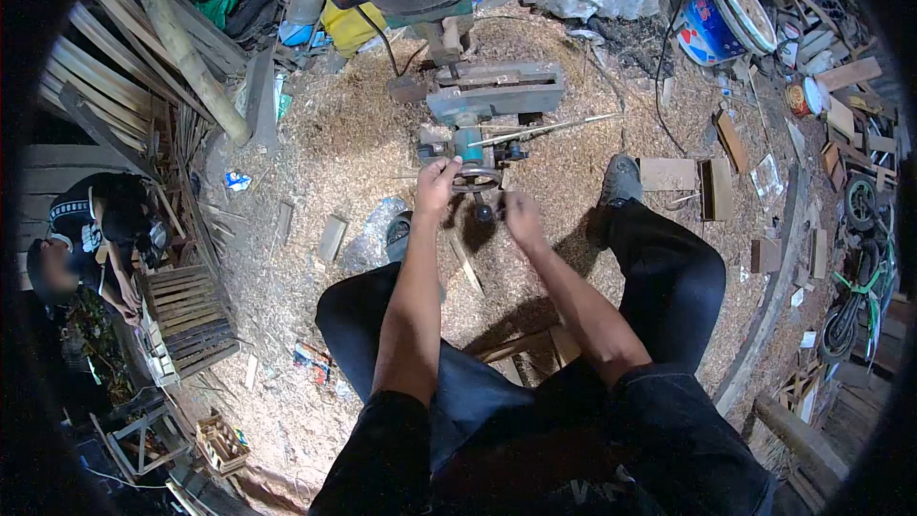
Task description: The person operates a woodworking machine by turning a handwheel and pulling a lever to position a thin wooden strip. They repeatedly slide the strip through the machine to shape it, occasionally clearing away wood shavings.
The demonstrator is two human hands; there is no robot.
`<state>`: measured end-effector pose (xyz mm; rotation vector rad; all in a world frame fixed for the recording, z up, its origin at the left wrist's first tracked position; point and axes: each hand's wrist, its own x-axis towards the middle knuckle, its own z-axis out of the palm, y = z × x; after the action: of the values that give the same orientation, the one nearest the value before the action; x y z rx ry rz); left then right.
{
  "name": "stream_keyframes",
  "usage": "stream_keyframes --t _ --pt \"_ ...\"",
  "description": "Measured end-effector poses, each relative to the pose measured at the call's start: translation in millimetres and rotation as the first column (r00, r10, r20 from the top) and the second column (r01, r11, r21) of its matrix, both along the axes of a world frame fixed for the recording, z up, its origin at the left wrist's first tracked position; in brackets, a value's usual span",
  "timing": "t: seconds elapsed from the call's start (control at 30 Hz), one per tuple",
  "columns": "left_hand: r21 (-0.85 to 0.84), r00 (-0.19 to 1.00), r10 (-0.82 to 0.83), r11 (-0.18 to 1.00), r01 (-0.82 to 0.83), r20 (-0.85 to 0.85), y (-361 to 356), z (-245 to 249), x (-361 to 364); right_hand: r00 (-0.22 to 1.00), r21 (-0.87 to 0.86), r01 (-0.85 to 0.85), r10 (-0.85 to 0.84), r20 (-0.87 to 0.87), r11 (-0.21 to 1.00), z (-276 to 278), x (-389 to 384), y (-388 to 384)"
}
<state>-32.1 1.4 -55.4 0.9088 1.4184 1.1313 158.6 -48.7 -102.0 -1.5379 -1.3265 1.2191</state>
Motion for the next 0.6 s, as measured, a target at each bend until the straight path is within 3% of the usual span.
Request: stream_keyframes --t 0.07,0.13,0.27,0.37,0.4,0.5,0.6 --pt "-0.035 0.997 -0.042 0.999 0.040 -0.067 0.1 1.3 -1.7 0.967 0.046 0.237 -0.240 0.087 0.970 -59.4 27.1 18.7" --pt "0.012 0.980 -0.060 0.998 0.063 -0.189 1.1 7.1 0.6 0.928 -0.037 0.368 -0.369 -0.043 0.929 -45.3 44.8 33.5" --pt "0.065 0.906 0.111 0.994 -0.092 -0.409 -0.8 23.1 23.4 0.939 0.230 0.243 -0.288 0.186 0.942 -68.3 35.6 74.2" --pt "0.273 0.836 0.292 0.945 -0.178 -0.464 1.7 2.1 31.4 0.967 0.134 0.192 -0.210 0.142 0.972 -47.6 10.8 83.4" --pt "0.288 0.830 0.315 0.937 -0.196 -0.460 2.8 -7.4 31.7 0.944 0.152 0.215 -0.245 0.221 0.965 -48.0 4.4 83.1" --pt "0.299 0.879 0.364 0.914 -0.274 -0.307 7.2 -33.8 30.1 0.979 0.084 0.204 -0.202 -0.033 0.975 -51.8 1.3 83.3" --pt "0.346 0.887 0.412 0.879 -0.327 -0.208 7.4 -54.2 28.9 0.929 -0.228 0.207 -0.265 -0.260 0.951 -66.5 -2.4 79.9"
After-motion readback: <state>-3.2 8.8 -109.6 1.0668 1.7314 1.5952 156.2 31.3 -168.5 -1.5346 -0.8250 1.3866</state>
